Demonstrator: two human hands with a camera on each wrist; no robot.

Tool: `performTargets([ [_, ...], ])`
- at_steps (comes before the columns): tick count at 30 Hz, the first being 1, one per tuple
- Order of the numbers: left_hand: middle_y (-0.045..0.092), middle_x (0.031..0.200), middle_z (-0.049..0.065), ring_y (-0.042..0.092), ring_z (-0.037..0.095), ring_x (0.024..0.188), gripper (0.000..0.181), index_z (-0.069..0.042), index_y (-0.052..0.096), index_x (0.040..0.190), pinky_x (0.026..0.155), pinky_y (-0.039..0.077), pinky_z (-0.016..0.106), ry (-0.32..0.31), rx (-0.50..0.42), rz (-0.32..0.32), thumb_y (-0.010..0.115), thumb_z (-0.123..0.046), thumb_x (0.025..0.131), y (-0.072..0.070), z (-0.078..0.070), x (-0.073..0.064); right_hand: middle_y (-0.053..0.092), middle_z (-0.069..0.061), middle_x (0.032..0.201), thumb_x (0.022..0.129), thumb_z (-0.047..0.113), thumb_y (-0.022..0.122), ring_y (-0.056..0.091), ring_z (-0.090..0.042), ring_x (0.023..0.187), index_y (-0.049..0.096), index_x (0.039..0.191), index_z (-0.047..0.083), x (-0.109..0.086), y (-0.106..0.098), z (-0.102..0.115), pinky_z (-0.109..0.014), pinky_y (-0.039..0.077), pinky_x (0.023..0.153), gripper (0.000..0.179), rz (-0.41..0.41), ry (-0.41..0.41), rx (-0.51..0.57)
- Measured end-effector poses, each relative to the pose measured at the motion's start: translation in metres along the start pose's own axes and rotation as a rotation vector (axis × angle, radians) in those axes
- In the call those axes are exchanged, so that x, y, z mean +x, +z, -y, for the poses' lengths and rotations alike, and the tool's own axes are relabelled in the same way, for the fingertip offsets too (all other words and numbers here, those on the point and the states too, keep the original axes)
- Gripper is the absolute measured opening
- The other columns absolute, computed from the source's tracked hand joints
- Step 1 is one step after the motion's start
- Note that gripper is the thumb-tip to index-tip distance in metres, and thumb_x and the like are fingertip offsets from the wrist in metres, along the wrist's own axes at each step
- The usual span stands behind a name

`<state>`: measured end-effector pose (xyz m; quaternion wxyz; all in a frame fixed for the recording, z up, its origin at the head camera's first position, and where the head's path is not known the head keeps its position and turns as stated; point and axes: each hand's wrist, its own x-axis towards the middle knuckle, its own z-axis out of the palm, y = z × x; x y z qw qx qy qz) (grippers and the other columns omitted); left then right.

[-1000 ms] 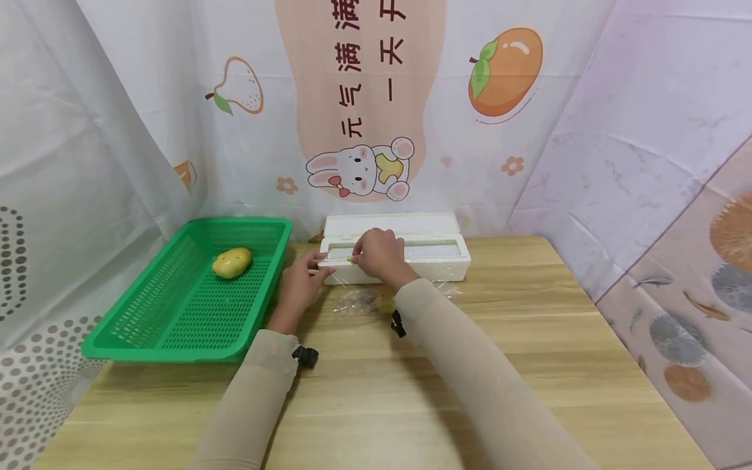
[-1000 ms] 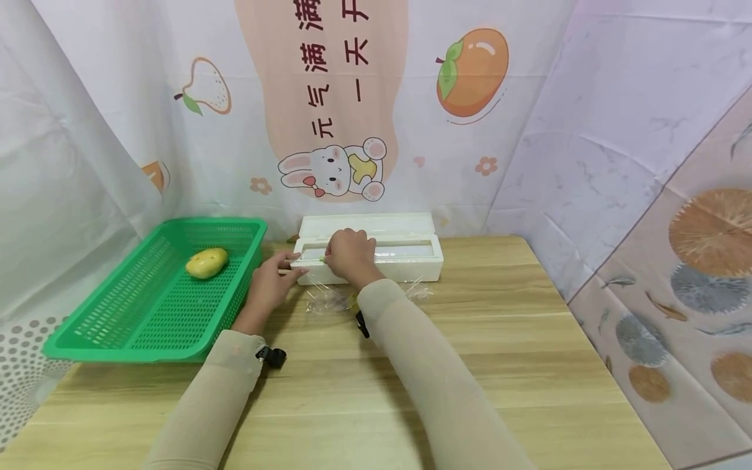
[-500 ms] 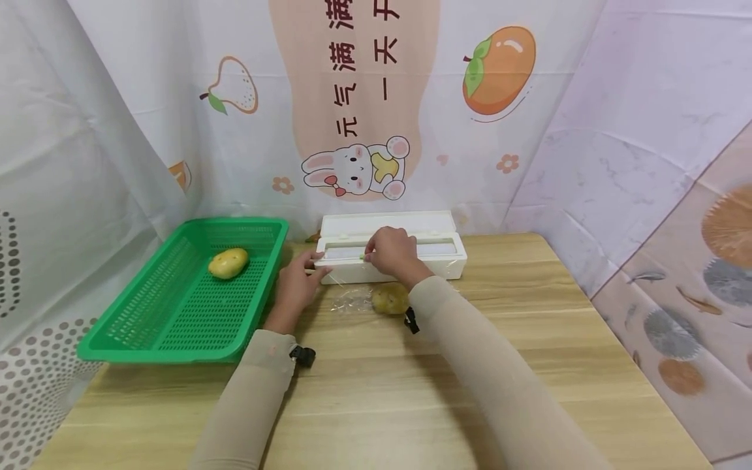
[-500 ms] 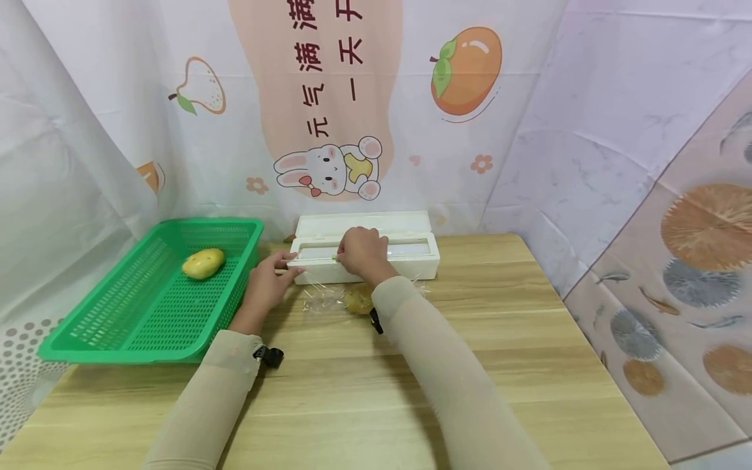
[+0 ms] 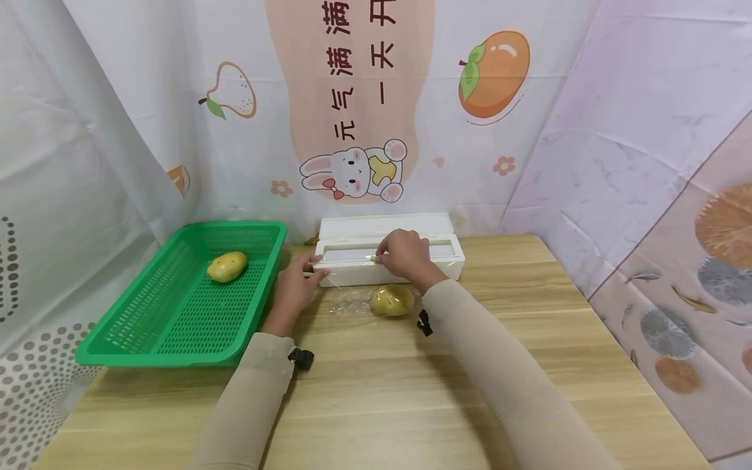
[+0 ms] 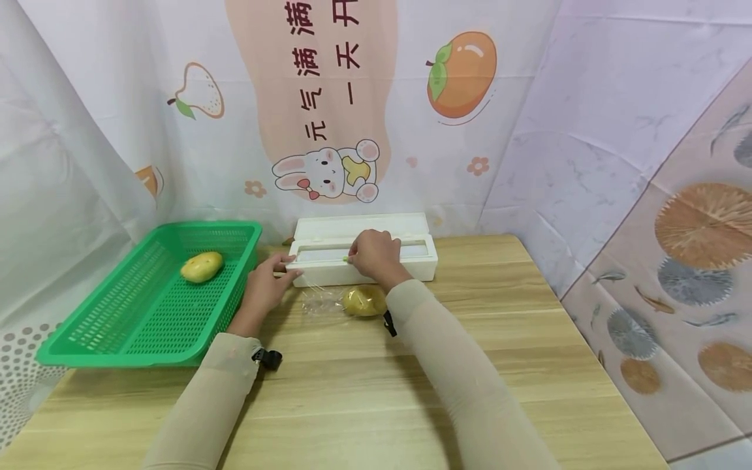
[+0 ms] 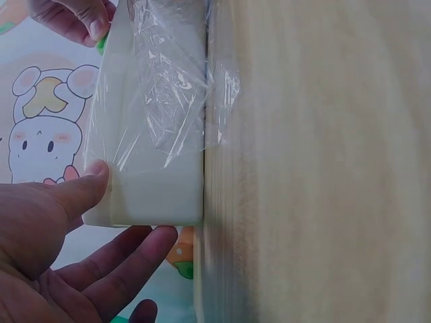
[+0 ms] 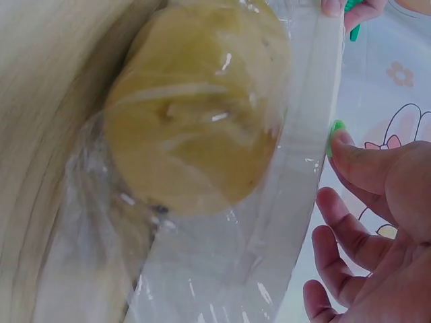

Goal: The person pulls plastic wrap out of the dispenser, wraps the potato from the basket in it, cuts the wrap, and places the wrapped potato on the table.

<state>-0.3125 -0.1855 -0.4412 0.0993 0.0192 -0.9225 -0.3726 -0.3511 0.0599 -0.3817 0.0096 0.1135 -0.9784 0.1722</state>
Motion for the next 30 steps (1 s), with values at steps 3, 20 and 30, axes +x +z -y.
performTargets([
  [3, 0.068, 0.109, 0.005, 0.063, 0.025, 0.101, 0.041, -0.026, 0.058, 0.125, 0.074, 0.05, 0.04, -0.002, 0.005, -0.003, 0.067, -0.039, 0.087, 0.0, 0.0, 0.0, 0.065, 0.012, 0.088, 0.083, 0.043, 0.071, 0.053, -0.022, 0.091, 0.071, 0.077, 0.035, 0.0, 0.0, -0.003, -0.048, 0.037, 0.085, 0.009, -0.002, 0.003, 0.007],
  [20, 0.068, 0.112, 0.006, 0.063, 0.025, 0.101, 0.041, -0.025, 0.058, 0.126, 0.077, 0.051, 0.042, 0.007, 0.002, 0.001, 0.067, -0.039, 0.088, -0.003, 0.001, 0.0, 0.066, 0.007, 0.115, 0.082, 0.049, 0.07, 0.051, -0.036, 0.114, 0.071, 0.082, 0.041, -0.003, -0.001, -0.026, -0.069, 0.006, 0.107, 0.007, -0.044, 0.01, 0.035],
  [30, 0.068, 0.112, 0.007, 0.064, 0.025, 0.102, 0.038, -0.025, 0.059, 0.122, 0.08, 0.052, 0.042, 0.017, -0.011, -0.006, 0.067, -0.04, 0.087, 0.001, 0.004, 0.001, 0.064, 0.009, 0.119, 0.081, 0.049, 0.071, 0.05, -0.037, 0.118, 0.072, 0.083, 0.041, -0.004, -0.002, -0.038, -0.073, 0.001, 0.104, 0.008, -0.057, 0.001, 0.029],
])
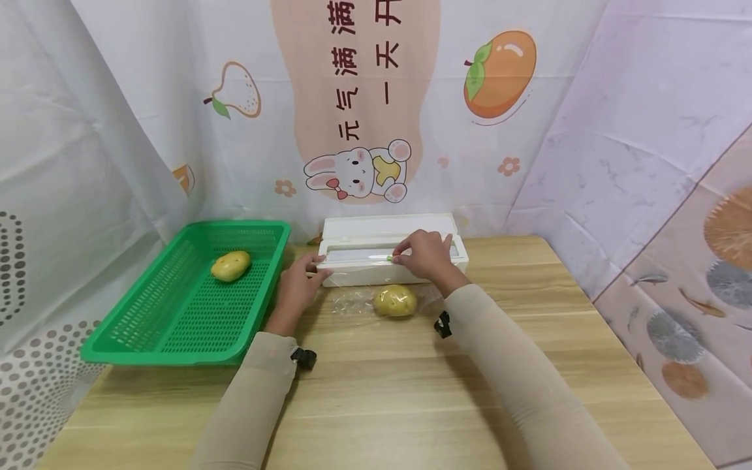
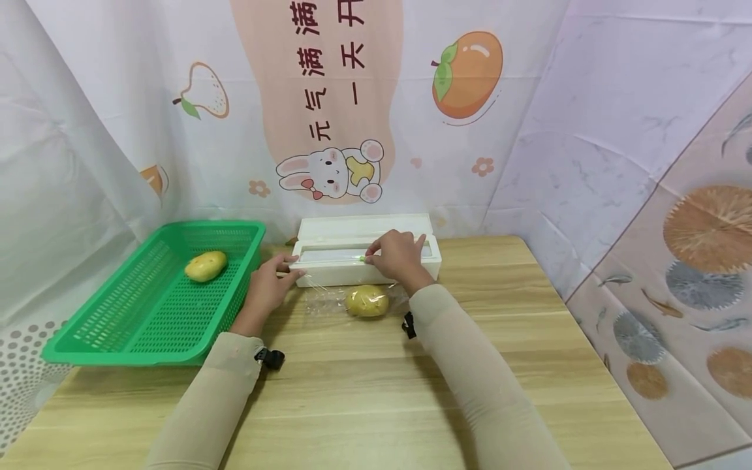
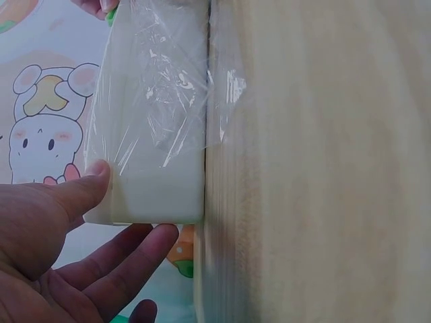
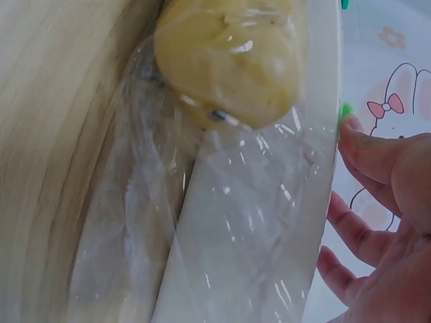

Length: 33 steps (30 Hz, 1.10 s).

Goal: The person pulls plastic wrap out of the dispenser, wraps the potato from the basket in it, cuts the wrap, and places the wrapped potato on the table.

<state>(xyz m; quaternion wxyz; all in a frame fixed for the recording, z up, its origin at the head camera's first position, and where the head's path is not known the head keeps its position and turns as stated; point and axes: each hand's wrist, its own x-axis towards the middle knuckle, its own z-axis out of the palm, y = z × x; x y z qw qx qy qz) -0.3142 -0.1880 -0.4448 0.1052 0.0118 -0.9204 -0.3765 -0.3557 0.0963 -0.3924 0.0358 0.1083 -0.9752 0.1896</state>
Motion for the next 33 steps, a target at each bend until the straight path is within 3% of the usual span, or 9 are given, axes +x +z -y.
performTargets([
  [13, 0.069, 0.105, 0.004, 0.063, 0.023, 0.099, 0.033, -0.026, 0.061, 0.118, 0.079, 0.049, 0.042, -0.015, 0.008, -0.005, 0.067, -0.039, 0.087, 0.004, -0.005, -0.003, 0.044, 0.001, 0.144, 0.082, 0.046, 0.07, 0.027, -0.041, 0.136, 0.072, 0.085, 0.041, -0.008, -0.005, -0.014, -0.082, 0.004, 0.093, 0.007, 0.019, 0.041, 0.061],
  [17, 0.069, 0.106, 0.006, 0.063, 0.024, 0.099, 0.033, -0.026, 0.061, 0.118, 0.081, 0.049, 0.043, -0.014, 0.008, -0.007, 0.067, -0.038, 0.088, 0.005, -0.006, -0.002, 0.042, 0.0, 0.146, 0.083, 0.046, 0.07, 0.027, -0.041, 0.136, 0.072, 0.086, 0.04, -0.01, -0.01, -0.018, -0.079, 0.01, 0.097, 0.007, 0.028, 0.046, 0.066],
  [21, 0.068, 0.107, 0.007, 0.063, 0.025, 0.1, 0.034, -0.025, 0.061, 0.119, 0.08, 0.05, 0.043, -0.012, 0.011, -0.005, 0.067, -0.038, 0.088, 0.005, -0.005, -0.002, 0.042, -0.001, 0.146, 0.083, 0.046, 0.07, 0.033, -0.044, 0.131, 0.072, 0.086, 0.039, -0.012, -0.015, -0.029, -0.071, 0.028, 0.095, 0.008, 0.027, 0.046, 0.037],
  [24, 0.068, 0.107, 0.007, 0.063, 0.025, 0.1, 0.034, -0.025, 0.061, 0.119, 0.08, 0.05, 0.044, -0.006, 0.017, -0.016, 0.066, -0.038, 0.088, 0.004, -0.004, -0.001, 0.044, -0.002, 0.144, 0.084, 0.044, 0.07, 0.038, -0.046, 0.127, 0.073, 0.087, 0.037, -0.014, -0.018, -0.04, -0.065, 0.035, 0.089, 0.008, 0.008, 0.042, 0.028],
  [30, 0.069, 0.104, 0.006, 0.065, 0.025, 0.097, 0.034, -0.024, 0.061, 0.119, 0.076, 0.051, 0.042, 0.009, 0.031, -0.032, 0.066, -0.038, 0.088, 0.002, -0.001, 0.0, 0.045, -0.005, 0.144, 0.083, 0.042, 0.071, 0.037, -0.05, 0.125, 0.074, 0.087, 0.035, -0.016, -0.019, -0.055, -0.065, 0.036, 0.085, 0.009, -0.005, 0.036, 0.094],
  [33, 0.069, 0.104, 0.007, 0.065, 0.025, 0.097, 0.034, -0.024, 0.06, 0.119, 0.075, 0.051, 0.042, 0.013, 0.034, -0.027, 0.066, -0.038, 0.089, 0.002, -0.001, 0.0, 0.046, -0.009, 0.142, 0.084, 0.039, 0.071, 0.037, -0.043, 0.13, 0.074, 0.087, 0.031, -0.015, -0.018, -0.061, -0.064, 0.033, 0.094, 0.009, -0.01, 0.01, 0.128],
])
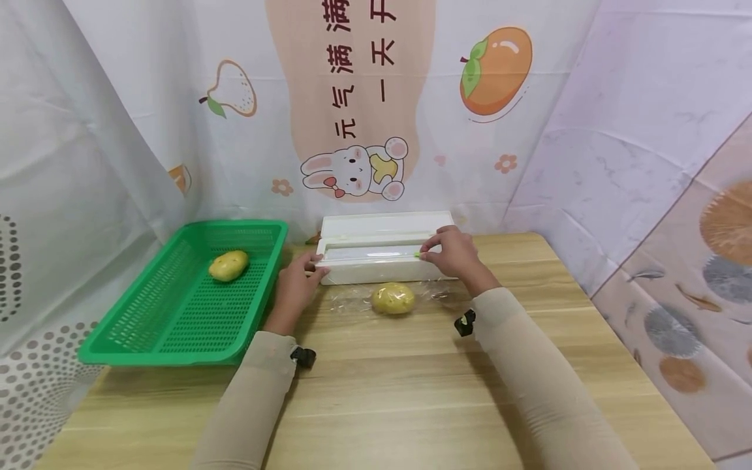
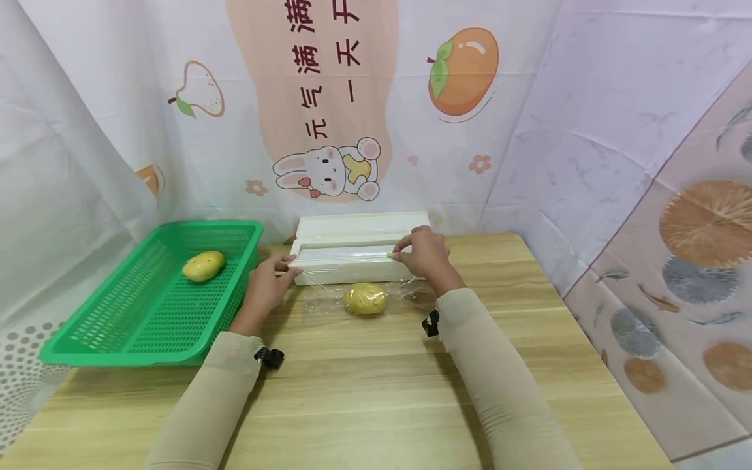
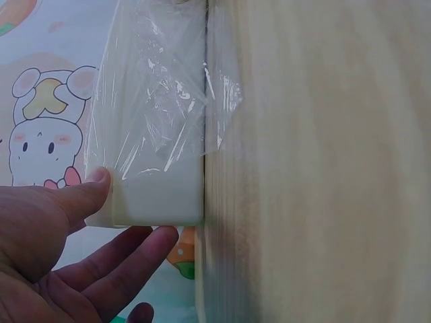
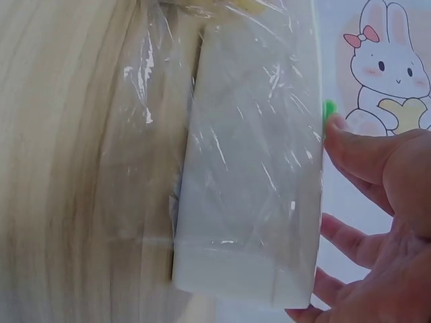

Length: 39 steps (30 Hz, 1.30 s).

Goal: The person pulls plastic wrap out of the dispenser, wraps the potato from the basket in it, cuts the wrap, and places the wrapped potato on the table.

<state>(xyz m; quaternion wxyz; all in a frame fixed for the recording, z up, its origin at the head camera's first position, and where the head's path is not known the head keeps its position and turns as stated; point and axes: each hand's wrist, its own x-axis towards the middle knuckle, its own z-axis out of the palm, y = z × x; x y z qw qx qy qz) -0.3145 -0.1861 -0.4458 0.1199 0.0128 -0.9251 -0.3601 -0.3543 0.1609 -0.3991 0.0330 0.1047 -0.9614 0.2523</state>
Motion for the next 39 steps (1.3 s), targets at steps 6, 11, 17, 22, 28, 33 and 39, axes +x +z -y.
performTargets([
  [6, 0.07, 0.103, 0.005, 0.064, 0.024, 0.096, 0.034, -0.024, 0.061, 0.119, 0.073, 0.05, 0.04, -0.016, -0.001, -0.001, 0.066, -0.038, 0.088, 0.0, -0.001, 0.0, 0.05, -0.019, 0.136, 0.084, 0.029, 0.073, 0.039, -0.032, 0.132, 0.076, 0.086, 0.018, 0.001, -0.004, -0.014, -0.051, 0.029, 0.108, 0.011, -0.004, -0.06, 0.082],
  [11, 0.069, 0.104, 0.006, 0.064, 0.024, 0.096, 0.033, -0.024, 0.06, 0.119, 0.072, 0.05, 0.039, -0.014, 0.002, 0.0, 0.066, -0.037, 0.089, -0.001, -0.003, -0.001, 0.051, -0.019, 0.135, 0.085, 0.025, 0.073, 0.039, -0.033, 0.132, 0.075, 0.088, 0.015, 0.0, -0.008, -0.02, -0.048, 0.028, 0.11, 0.011, 0.013, -0.066, 0.128],
  [17, 0.069, 0.104, 0.006, 0.064, 0.024, 0.096, 0.033, -0.025, 0.06, 0.119, 0.071, 0.051, 0.039, -0.004, 0.008, -0.003, 0.065, -0.038, 0.089, -0.001, -0.002, -0.001, 0.057, -0.017, 0.128, 0.084, 0.023, 0.073, 0.04, -0.033, 0.131, 0.076, 0.088, 0.013, -0.001, -0.016, -0.022, -0.049, 0.028, 0.11, 0.011, 0.018, -0.083, 0.088],
  [22, 0.069, 0.103, 0.006, 0.065, 0.024, 0.097, 0.033, -0.024, 0.06, 0.119, 0.071, 0.051, 0.039, -0.005, 0.003, -0.002, 0.066, -0.038, 0.089, -0.001, -0.003, -0.002, 0.06, -0.019, 0.125, 0.083, 0.021, 0.073, 0.043, -0.035, 0.128, 0.076, 0.089, 0.011, 0.0, -0.02, -0.031, -0.05, 0.03, 0.108, 0.012, 0.018, -0.13, 0.056],
  [28, 0.069, 0.104, 0.006, 0.064, 0.024, 0.098, 0.033, -0.024, 0.06, 0.119, 0.073, 0.051, 0.04, -0.011, -0.002, 0.0, 0.066, -0.036, 0.089, -0.001, -0.003, -0.001, 0.054, -0.015, 0.133, 0.085, 0.022, 0.073, 0.042, -0.034, 0.129, 0.074, 0.089, 0.013, -0.002, -0.026, -0.052, -0.052, 0.036, 0.103, 0.01, 0.029, -0.148, 0.091],
  [33, 0.069, 0.103, 0.006, 0.064, 0.024, 0.097, 0.033, -0.024, 0.06, 0.12, 0.072, 0.05, 0.039, -0.011, -0.003, -0.001, 0.065, -0.036, 0.089, -0.001, -0.004, -0.002, 0.055, -0.009, 0.132, 0.085, 0.022, 0.072, 0.041, -0.029, 0.13, 0.073, 0.089, 0.014, -0.004, -0.028, -0.065, -0.05, 0.034, 0.104, 0.008, 0.023, -0.163, 0.179],
  [39, 0.069, 0.103, 0.006, 0.065, 0.023, 0.097, 0.033, -0.024, 0.06, 0.119, 0.068, 0.051, 0.038, 0.003, -0.004, -0.005, 0.066, -0.036, 0.089, -0.001, -0.002, -0.002, 0.053, -0.018, 0.131, 0.085, 0.02, 0.072, 0.045, -0.033, 0.126, 0.073, 0.09, 0.011, -0.003, -0.026, -0.072, -0.05, 0.037, 0.103, 0.01, 0.02, -0.205, 0.211],
])
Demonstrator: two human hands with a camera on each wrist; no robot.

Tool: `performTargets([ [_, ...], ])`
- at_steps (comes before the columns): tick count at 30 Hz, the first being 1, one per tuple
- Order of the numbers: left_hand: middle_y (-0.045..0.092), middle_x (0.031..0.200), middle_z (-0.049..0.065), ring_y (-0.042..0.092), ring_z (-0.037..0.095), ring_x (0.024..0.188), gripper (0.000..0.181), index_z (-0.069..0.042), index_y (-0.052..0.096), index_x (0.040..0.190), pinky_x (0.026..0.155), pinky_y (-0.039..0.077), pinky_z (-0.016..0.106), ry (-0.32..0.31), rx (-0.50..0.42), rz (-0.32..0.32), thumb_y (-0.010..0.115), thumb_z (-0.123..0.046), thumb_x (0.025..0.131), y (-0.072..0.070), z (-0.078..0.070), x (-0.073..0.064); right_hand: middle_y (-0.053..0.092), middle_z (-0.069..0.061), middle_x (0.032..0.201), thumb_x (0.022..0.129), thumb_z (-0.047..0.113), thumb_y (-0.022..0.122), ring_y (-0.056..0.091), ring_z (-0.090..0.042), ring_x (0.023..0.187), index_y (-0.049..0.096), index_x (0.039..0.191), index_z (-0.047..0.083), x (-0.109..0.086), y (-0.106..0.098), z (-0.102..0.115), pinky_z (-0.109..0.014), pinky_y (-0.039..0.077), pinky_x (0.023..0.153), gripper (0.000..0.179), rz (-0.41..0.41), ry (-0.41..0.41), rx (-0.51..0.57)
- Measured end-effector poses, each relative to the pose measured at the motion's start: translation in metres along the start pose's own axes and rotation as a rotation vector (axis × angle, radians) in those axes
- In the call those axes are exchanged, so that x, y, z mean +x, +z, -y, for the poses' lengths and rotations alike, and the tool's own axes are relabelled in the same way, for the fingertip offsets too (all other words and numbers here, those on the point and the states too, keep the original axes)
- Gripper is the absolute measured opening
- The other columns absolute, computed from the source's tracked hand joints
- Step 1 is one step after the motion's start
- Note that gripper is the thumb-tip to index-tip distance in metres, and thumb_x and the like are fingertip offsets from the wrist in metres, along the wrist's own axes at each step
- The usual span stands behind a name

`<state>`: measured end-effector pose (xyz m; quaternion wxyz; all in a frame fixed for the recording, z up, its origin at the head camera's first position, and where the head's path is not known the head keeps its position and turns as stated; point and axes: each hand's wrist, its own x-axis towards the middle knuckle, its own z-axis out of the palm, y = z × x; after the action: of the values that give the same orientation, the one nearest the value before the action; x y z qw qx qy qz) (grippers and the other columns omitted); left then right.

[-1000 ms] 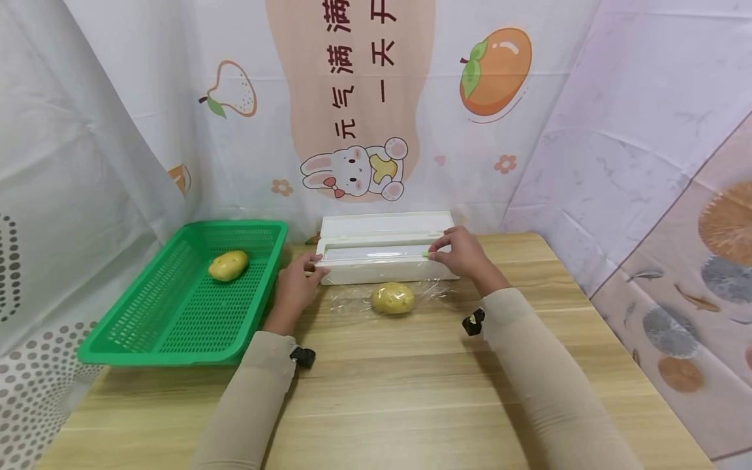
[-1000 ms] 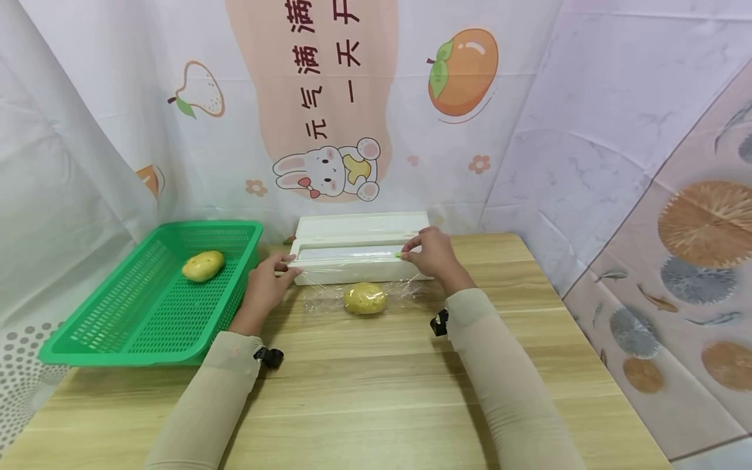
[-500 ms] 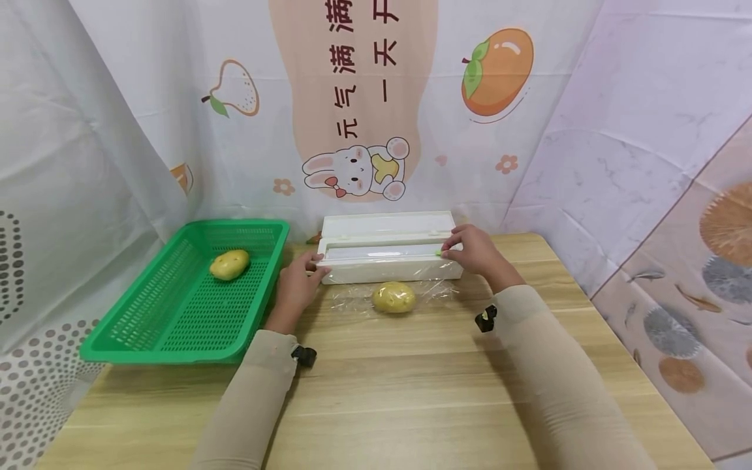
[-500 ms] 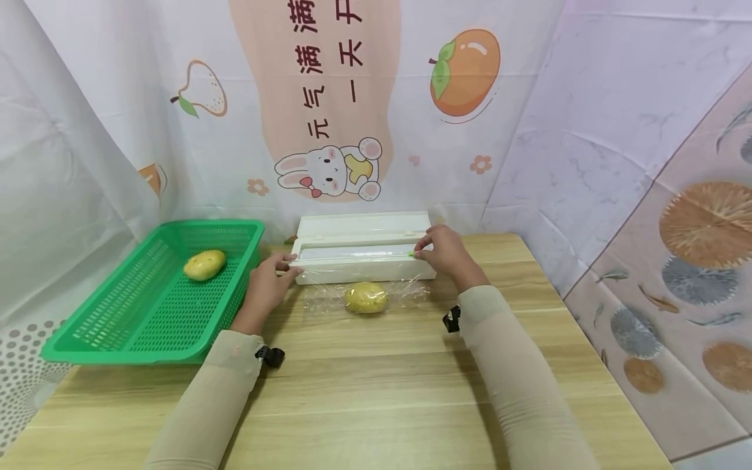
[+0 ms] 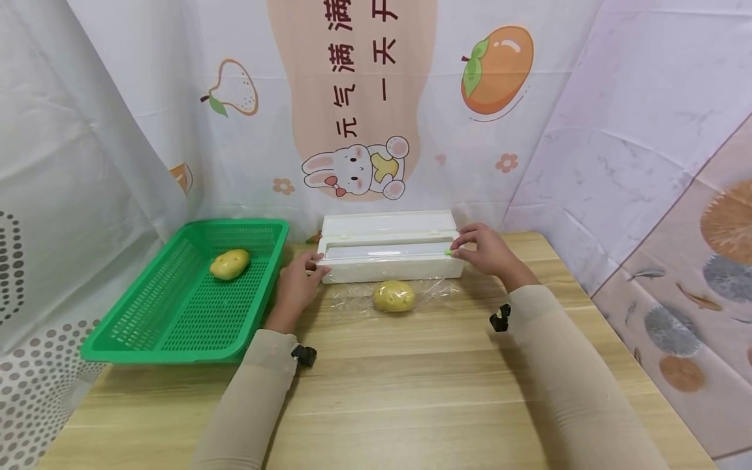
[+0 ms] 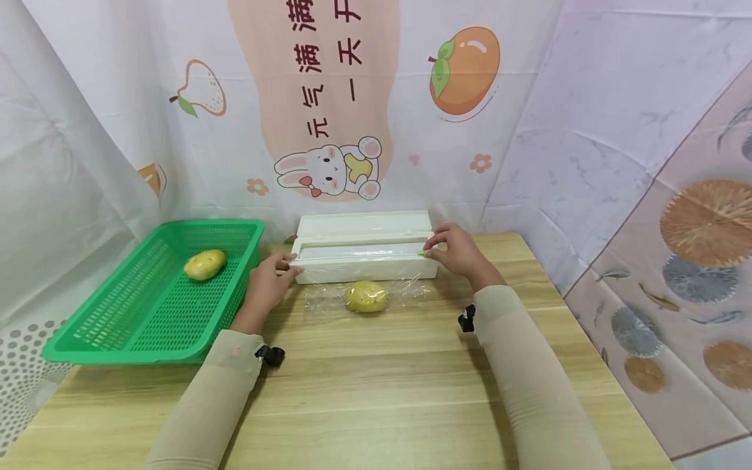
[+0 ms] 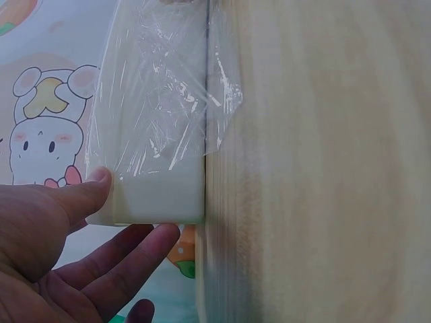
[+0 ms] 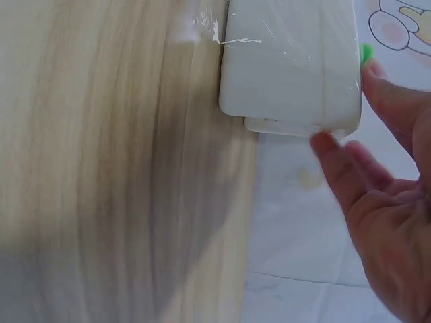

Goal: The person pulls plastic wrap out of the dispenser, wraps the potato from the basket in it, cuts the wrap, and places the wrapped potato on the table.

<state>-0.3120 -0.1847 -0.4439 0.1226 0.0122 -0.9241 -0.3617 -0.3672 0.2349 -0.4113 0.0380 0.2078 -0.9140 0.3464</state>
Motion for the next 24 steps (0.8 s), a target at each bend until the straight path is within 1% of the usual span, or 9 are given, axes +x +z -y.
performTargets([
  [2, 0.069, 0.104, 0.007, 0.065, 0.024, 0.098, 0.034, -0.023, 0.06, 0.12, 0.069, 0.052, 0.038, 0.004, -0.002, 0.004, 0.066, -0.036, 0.089, 0.0, 0.0, 0.0, 0.051, -0.021, 0.131, 0.086, 0.019, 0.072, 0.052, -0.035, 0.12, 0.072, 0.092, 0.008, -0.001, 0.0, -0.002, -0.047, 0.045, 0.097, 0.013, 0.016, 0.013, 0.031],
  [4, 0.069, 0.105, 0.008, 0.065, 0.024, 0.099, 0.034, -0.022, 0.06, 0.121, 0.069, 0.052, 0.038, 0.009, -0.002, 0.009, 0.066, -0.035, 0.089, 0.0, 0.0, -0.001, 0.05, -0.023, 0.132, 0.087, 0.018, 0.07, 0.059, -0.037, 0.113, 0.072, 0.094, 0.005, -0.002, 0.0, -0.003, -0.042, 0.052, 0.089, 0.015, 0.026, 0.033, 0.068],
  [5, 0.069, 0.106, 0.008, 0.065, 0.024, 0.099, 0.034, -0.022, 0.06, 0.121, 0.069, 0.053, 0.038, 0.01, -0.002, 0.011, 0.066, -0.035, 0.089, 0.0, -0.001, -0.001, 0.05, -0.023, 0.132, 0.087, 0.018, 0.07, 0.061, -0.037, 0.109, 0.071, 0.095, 0.004, -0.002, 0.0, -0.003, -0.04, 0.054, 0.084, 0.016, 0.026, 0.044, 0.083],
  [7, 0.069, 0.106, 0.008, 0.065, 0.024, 0.099, 0.034, -0.022, 0.06, 0.12, 0.069, 0.053, 0.039, 0.009, 0.0, 0.007, 0.066, -0.035, 0.089, 0.0, -0.001, -0.001, 0.05, -0.021, 0.133, 0.087, 0.018, 0.07, 0.064, -0.036, 0.105, 0.071, 0.095, 0.005, -0.003, 0.0, -0.003, -0.036, 0.055, 0.08, 0.015, 0.019, 0.06, 0.084],
  [10, 0.069, 0.105, 0.007, 0.065, 0.024, 0.098, 0.034, -0.023, 0.06, 0.12, 0.069, 0.053, 0.039, 0.005, 0.003, -0.002, 0.066, -0.035, 0.089, 0.0, -0.002, 0.0, 0.051, -0.021, 0.134, 0.087, 0.018, 0.07, 0.064, -0.036, 0.105, 0.071, 0.096, 0.004, -0.003, -0.001, -0.003, -0.033, 0.055, 0.08, 0.016, 0.012, 0.049, 0.081],
  [17, 0.069, 0.104, 0.006, 0.065, 0.023, 0.097, 0.033, -0.024, 0.06, 0.119, 0.068, 0.051, 0.038, -0.002, 0.01, -0.006, 0.066, -0.036, 0.089, 0.0, -0.001, 0.0, 0.054, -0.02, 0.132, 0.087, 0.017, 0.07, 0.063, -0.036, 0.107, 0.071, 0.094, 0.004, -0.004, -0.002, -0.006, -0.036, 0.054, 0.082, 0.014, 0.009, 0.042, 0.109],
  [20, 0.07, 0.103, 0.006, 0.065, 0.023, 0.096, 0.034, -0.024, 0.06, 0.119, 0.068, 0.051, 0.038, -0.002, 0.011, -0.005, 0.066, -0.037, 0.089, -0.001, -0.001, 0.0, 0.054, -0.02, 0.132, 0.087, 0.016, 0.07, 0.059, -0.034, 0.114, 0.07, 0.094, 0.004, -0.004, -0.002, -0.009, -0.038, 0.053, 0.085, 0.014, 0.007, 0.021, 0.104],
  [24, 0.069, 0.102, 0.006, 0.065, 0.024, 0.096, 0.033, -0.023, 0.06, 0.119, 0.069, 0.051, 0.039, 0.014, 0.008, -0.008, 0.066, -0.036, 0.089, -0.001, 0.0, 0.001, 0.054, -0.019, 0.133, 0.088, 0.013, 0.069, 0.053, -0.032, 0.121, 0.069, 0.094, 0.003, -0.005, -0.004, -0.013, -0.04, 0.052, 0.089, 0.012, 0.004, 0.012, 0.103],
])
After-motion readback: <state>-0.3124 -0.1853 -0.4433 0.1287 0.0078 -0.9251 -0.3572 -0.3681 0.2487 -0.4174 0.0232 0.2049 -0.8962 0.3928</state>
